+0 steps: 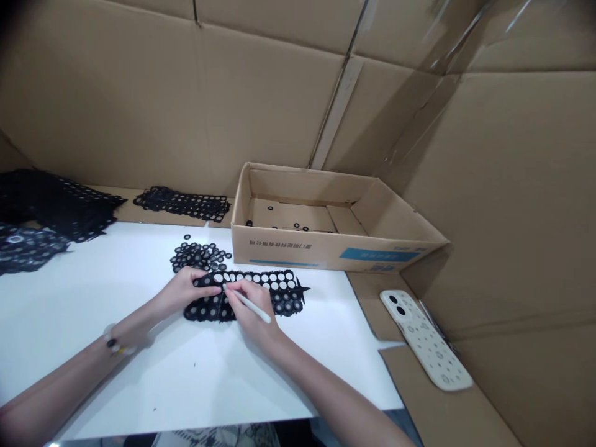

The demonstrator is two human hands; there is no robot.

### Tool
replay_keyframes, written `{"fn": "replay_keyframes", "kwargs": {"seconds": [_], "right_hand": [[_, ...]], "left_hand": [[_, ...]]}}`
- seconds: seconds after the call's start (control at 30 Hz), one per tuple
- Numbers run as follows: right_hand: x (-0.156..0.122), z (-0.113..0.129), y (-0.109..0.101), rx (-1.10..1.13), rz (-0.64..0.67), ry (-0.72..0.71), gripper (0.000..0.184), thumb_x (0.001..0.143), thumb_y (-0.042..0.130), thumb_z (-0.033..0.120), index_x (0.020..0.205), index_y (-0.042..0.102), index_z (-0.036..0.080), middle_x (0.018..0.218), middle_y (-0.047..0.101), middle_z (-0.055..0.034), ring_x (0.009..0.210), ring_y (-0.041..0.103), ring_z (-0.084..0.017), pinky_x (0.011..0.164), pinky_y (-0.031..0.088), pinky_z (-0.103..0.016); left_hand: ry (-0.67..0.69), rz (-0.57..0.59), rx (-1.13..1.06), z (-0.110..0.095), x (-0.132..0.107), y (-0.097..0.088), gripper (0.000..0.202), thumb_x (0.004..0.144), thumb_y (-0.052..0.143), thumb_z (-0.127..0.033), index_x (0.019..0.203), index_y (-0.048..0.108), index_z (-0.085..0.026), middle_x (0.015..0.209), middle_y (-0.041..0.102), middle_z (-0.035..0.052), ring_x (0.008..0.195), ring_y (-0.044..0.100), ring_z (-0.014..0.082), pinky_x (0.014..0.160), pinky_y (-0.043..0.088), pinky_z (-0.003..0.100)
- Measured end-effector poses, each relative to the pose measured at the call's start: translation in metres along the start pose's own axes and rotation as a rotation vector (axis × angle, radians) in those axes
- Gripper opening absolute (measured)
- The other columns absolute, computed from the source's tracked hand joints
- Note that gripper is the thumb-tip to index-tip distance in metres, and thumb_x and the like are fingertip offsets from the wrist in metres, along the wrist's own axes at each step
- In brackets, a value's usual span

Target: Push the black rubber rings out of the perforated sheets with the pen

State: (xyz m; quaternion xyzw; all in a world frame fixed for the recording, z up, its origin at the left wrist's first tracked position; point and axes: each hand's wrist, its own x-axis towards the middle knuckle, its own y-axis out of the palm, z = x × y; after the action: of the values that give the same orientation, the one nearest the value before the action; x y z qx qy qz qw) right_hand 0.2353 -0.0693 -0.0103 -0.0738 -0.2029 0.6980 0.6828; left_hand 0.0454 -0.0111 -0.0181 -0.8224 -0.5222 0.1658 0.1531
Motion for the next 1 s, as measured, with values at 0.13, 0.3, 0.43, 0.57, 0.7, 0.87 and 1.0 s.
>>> {"fn": "replay_keyframes", "kwargs": {"seconds": [0.13, 0.3, 0.43, 0.57, 0.7, 0.87, 1.0], "right_hand": [[-0.001, -0.001, 0.001, -0.013, -0.003, 0.001, 0.013, 0.087, 0.056, 0.026, 0.085, 0.069, 0.022, 0.076, 0.069, -0.0004, 0.068, 0.062, -0.017, 0.065, 0.044, -0.026], [0.0, 0.001, 0.0, -0.006, -0.027, 0.02, 0.015, 0.09, 0.053, 0.028, 0.084, 0.065, 0.021, 0.076, 0.065, 0.0004, 0.07, 0.06, -0.016, 0.063, 0.042, -0.025], [0.001, -0.005, 0.001, 0.043, -0.032, 0.002, 0.012, 0.091, 0.052, 0.029, 0.087, 0.061, 0.022, 0.076, 0.064, 0.002, 0.067, 0.059, -0.015, 0.061, 0.041, -0.024], [0.001, -0.015, 0.004, 0.114, 0.016, -0.057, 0.011, 0.092, 0.052, 0.03, 0.089, 0.059, 0.023, 0.086, 0.068, -0.0001, 0.077, 0.063, -0.017, 0.068, 0.044, -0.026], [0.001, -0.02, 0.005, 0.152, 0.001, -0.095, 0.011, 0.092, 0.052, 0.03, 0.09, 0.06, 0.023, 0.1, 0.069, -0.0035, 0.092, 0.065, -0.019, 0.077, 0.047, -0.028], [0.0, -0.019, 0.003, 0.171, 0.015, -0.117, 0.011, 0.091, 0.052, 0.031, 0.091, 0.06, 0.022, 0.103, 0.069, -0.0054, 0.094, 0.066, -0.02, 0.079, 0.049, -0.029], [0.0, -0.018, 0.0, 0.134, 0.021, -0.069, 0.012, 0.091, 0.052, 0.031, 0.09, 0.061, 0.022, 0.096, 0.069, -0.0037, 0.088, 0.064, -0.02, 0.076, 0.047, -0.029]], "left_hand": [[0.046, -0.086, -0.003, -0.002, 0.001, 0.003, 0.026, 0.072, 0.07, -0.04, 0.067, 0.068, -0.014, 0.072, 0.063, 0.002, 0.075, 0.057, 0.0191, 0.068, 0.043, 0.027], [0.054, 0.103, -0.208, -0.011, -0.004, -0.001, 0.025, 0.074, 0.069, -0.039, 0.079, 0.069, -0.015, 0.09, 0.064, 0.0046, 0.086, 0.058, 0.0199, 0.078, 0.044, 0.029], [-0.061, 0.232, -0.262, -0.016, -0.008, -0.003, 0.03, 0.075, 0.069, -0.042, 0.088, 0.063, -0.016, 0.079, 0.064, 0.0017, 0.073, 0.058, 0.018, 0.065, 0.043, 0.027], [0.09, 0.035, 0.007, -0.012, -0.005, -0.002, 0.024, 0.073, 0.069, -0.038, 0.083, 0.06, -0.017, 0.084, 0.063, 0.0031, 0.083, 0.057, 0.0212, 0.075, 0.043, 0.031], [0.255, -0.395, 0.306, -0.008, -0.003, -0.004, 0.035, 0.073, 0.067, -0.031, 0.102, 0.052, -0.019, 0.103, 0.055, 0.0066, 0.098, 0.049, 0.0243, 0.086, 0.041, 0.036], [0.319, -0.221, 0.59, -0.017, -0.008, -0.006, 0.017, 0.087, 0.051, -0.033, 0.076, 0.053, -0.02, 0.08, 0.056, 0.0028, 0.085, 0.044, 0.023, 0.083, 0.034, 0.04], [0.321, -0.058, 0.412, -0.02, -0.006, -0.008, 0.028, 0.09, 0.043, -0.03, 0.065, 0.051, -0.018, 0.069, 0.055, 0.002, 0.081, 0.045, 0.0215, 0.079, 0.034, 0.037]]}}
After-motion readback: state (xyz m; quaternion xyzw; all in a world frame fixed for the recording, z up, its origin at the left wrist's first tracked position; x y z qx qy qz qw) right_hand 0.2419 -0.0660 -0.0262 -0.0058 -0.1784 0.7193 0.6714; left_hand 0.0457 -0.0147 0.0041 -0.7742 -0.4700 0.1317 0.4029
